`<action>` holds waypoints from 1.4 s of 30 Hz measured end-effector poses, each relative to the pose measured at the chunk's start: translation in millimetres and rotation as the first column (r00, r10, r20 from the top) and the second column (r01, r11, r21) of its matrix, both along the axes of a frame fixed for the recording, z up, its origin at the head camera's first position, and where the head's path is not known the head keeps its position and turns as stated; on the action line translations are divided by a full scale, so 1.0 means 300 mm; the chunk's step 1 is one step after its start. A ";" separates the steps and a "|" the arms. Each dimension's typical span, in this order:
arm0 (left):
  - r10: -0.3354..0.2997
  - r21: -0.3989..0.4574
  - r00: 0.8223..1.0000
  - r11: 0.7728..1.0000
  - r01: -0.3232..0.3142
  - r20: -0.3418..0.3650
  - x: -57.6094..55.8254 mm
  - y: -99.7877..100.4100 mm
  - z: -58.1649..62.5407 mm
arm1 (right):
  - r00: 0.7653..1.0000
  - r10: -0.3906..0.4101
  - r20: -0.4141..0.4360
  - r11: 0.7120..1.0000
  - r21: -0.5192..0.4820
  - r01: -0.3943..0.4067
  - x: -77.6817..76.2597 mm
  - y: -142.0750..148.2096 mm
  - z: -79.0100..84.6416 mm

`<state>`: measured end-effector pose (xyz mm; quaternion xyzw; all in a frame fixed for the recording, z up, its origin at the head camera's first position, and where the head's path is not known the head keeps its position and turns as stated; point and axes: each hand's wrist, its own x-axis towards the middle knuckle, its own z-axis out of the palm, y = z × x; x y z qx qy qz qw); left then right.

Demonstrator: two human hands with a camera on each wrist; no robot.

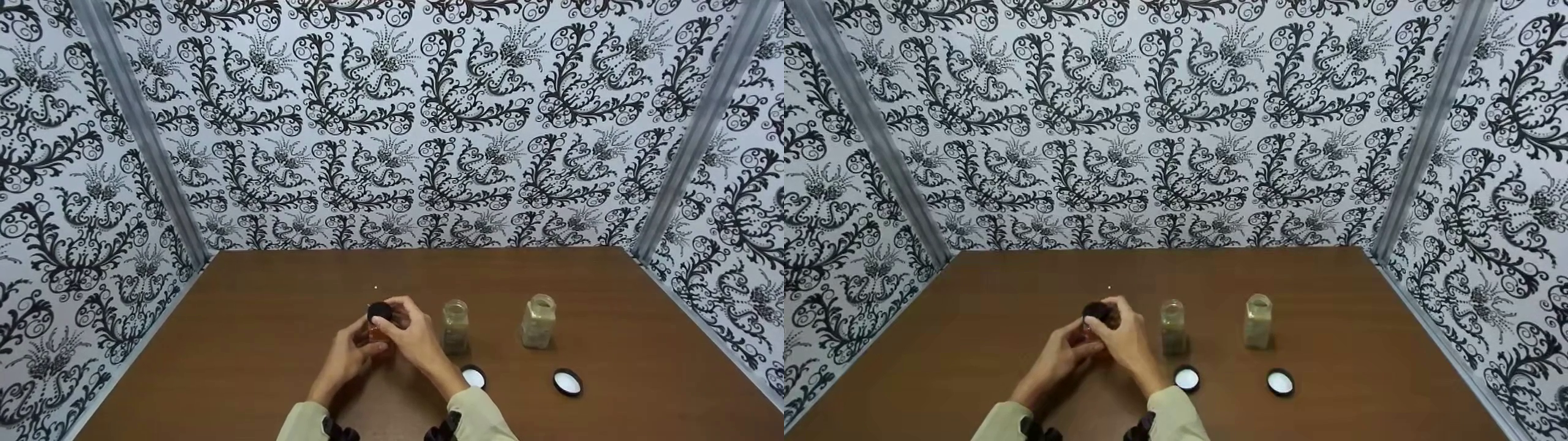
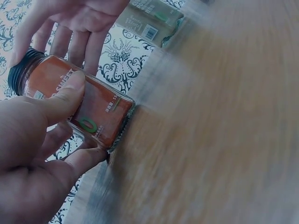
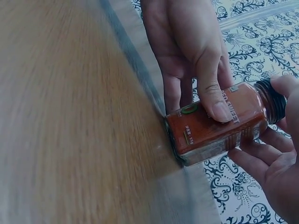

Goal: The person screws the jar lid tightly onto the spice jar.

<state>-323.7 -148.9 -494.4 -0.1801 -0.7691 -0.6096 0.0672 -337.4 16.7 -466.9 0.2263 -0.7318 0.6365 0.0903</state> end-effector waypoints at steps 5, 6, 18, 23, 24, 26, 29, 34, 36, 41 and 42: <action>-0.007 0.002 1.000 1.000 0.007 0.025 0.004 0.001 0.005 | 1.000 -0.003 0.005 1.000 0.013 0.003 0.007 0.004 0.005; -0.010 0.003 0.999 1.000 0.010 0.031 0.005 0.002 0.006 | 1.000 -0.007 0.004 1.000 0.028 0.007 0.008 0.006 0.007; -0.005 -0.010 0.999 1.000 0.005 0.034 0.009 0.003 0.007 | 1.000 -0.020 -0.020 0.999 0.025 0.021 0.004 0.007 0.000; 0.008 -0.038 1.000 0.999 -0.007 0.012 0.004 0.004 0.003 | 1.000 -0.010 -0.009 1.000 0.007 0.010 0.008 0.006 0.005; 0.006 -0.042 1.000 0.999 -0.006 0.011 0.003 0.004 0.002 | 1.000 -0.009 -0.005 1.000 0.011 0.009 0.009 0.007 0.007; 0.011 -0.055 1.000 0.998 -0.010 0.011 0.002 0.003 0.003 | 1.000 -0.012 -0.002 0.999 0.034 0.012 0.011 0.010 0.010; 0.009 -0.057 1.000 0.998 -0.008 0.022 0.003 0.002 0.004 | 1.000 -0.014 -0.009 0.997 0.070 0.015 0.010 0.013 0.010; -0.002 -0.036 1.000 0.999 0.002 0.004 0.004 0.002 0.004 | 1.000 0.004 -0.012 1.000 0.026 -0.004 0.005 0.009 0.002; -0.008 -0.024 1.000 1.000 0.008 -0.010 0.004 0.002 0.002 | 1.000 0.009 -0.009 1.000 -0.004 -0.009 0.004 0.006 0.001; -0.010 -0.022 1.000 1.000 0.010 -0.021 0.004 0.001 0.004 | 1.000 0.000 0.003 1.000 0.003 0.000 0.002 0.009 0.004; -0.010 -0.025 1.000 1.000 0.009 -0.021 0.003 0.001 0.005 | 1.000 0.000 -0.001 1.000 0.013 0.000 0.002 0.011 0.007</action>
